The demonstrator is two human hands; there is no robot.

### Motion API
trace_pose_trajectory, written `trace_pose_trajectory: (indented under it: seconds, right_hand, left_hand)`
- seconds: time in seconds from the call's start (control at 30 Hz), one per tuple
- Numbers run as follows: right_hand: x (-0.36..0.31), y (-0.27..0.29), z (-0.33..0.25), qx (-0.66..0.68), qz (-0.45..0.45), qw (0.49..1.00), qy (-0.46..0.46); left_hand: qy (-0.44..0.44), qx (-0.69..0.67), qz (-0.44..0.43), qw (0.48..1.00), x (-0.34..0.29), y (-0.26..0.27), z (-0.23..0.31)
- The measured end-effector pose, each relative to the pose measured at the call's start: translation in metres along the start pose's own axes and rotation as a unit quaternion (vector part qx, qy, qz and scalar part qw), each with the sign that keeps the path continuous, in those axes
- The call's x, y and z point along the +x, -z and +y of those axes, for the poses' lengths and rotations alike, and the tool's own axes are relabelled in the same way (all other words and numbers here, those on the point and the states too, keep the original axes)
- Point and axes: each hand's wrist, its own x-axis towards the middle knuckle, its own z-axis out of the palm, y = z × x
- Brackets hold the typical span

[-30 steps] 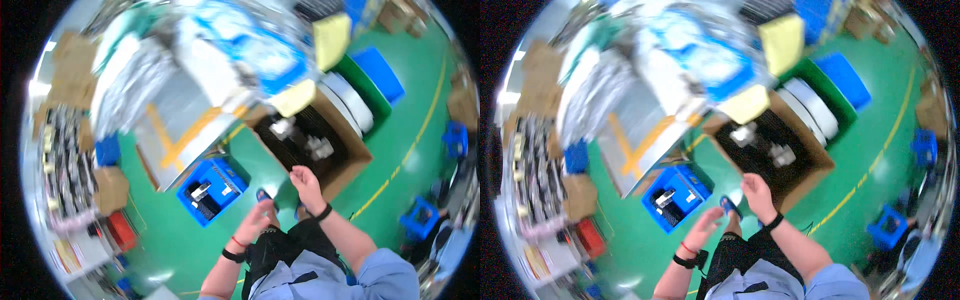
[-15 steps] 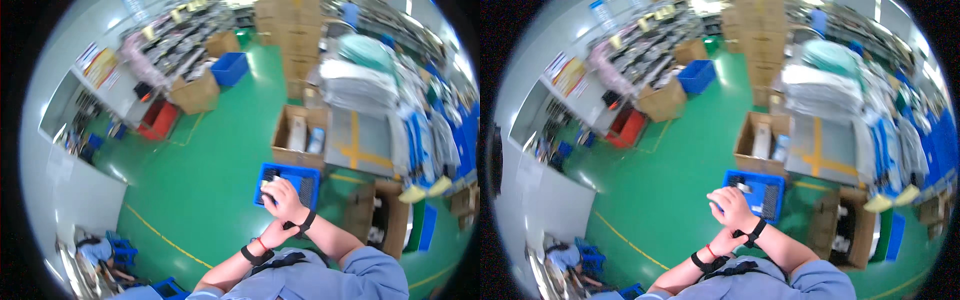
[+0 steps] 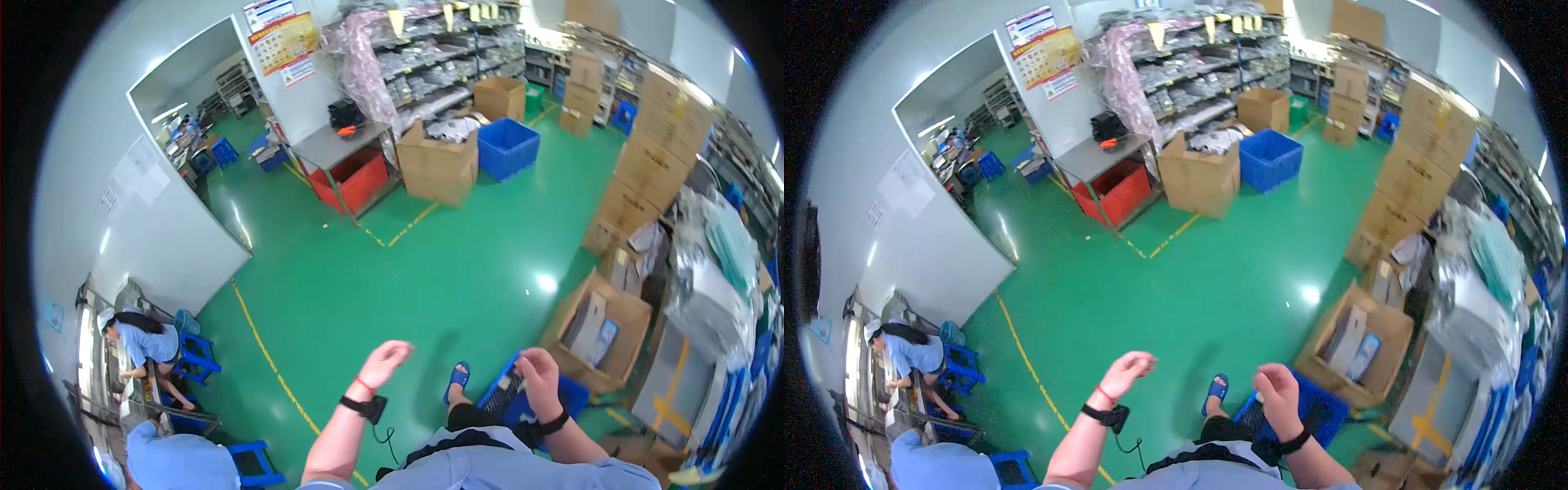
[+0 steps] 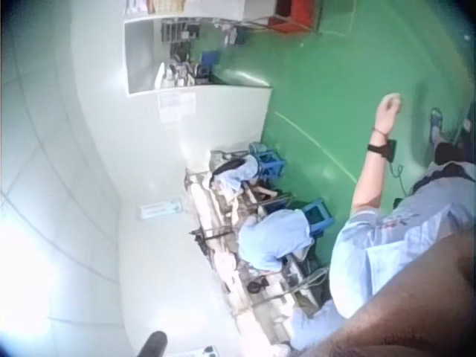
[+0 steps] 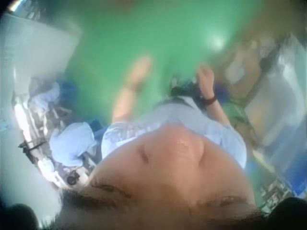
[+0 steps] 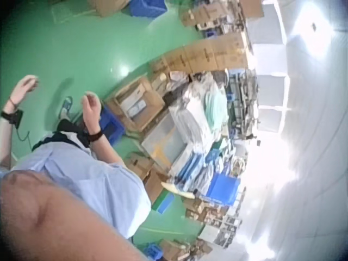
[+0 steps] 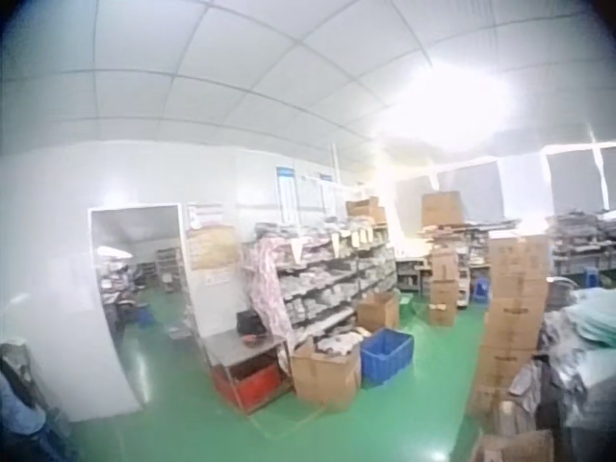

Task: The recorder is packing curved black metal plates with white plastic attachments into cardboard boxes on a factory floor.

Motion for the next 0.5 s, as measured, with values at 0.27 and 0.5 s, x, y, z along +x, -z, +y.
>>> trace_pose_trajectory:
  seconds: [0.27, 0.5]
  right_hand:
    - [0.305, -0.062, 0.009, 0.026, -0.075, 0.996, -0.047]
    - [0.537, -0.12, -0.013, -0.079, -0.235, 0.966, 0.08]
  left_hand:
    - [0.057, -0.302, 0.471, 0.827, 0.086, 0.172, -0.053]
    - [0.102, -0.355, 0.621, 0.691, 0.248, 0.199, -0.084]
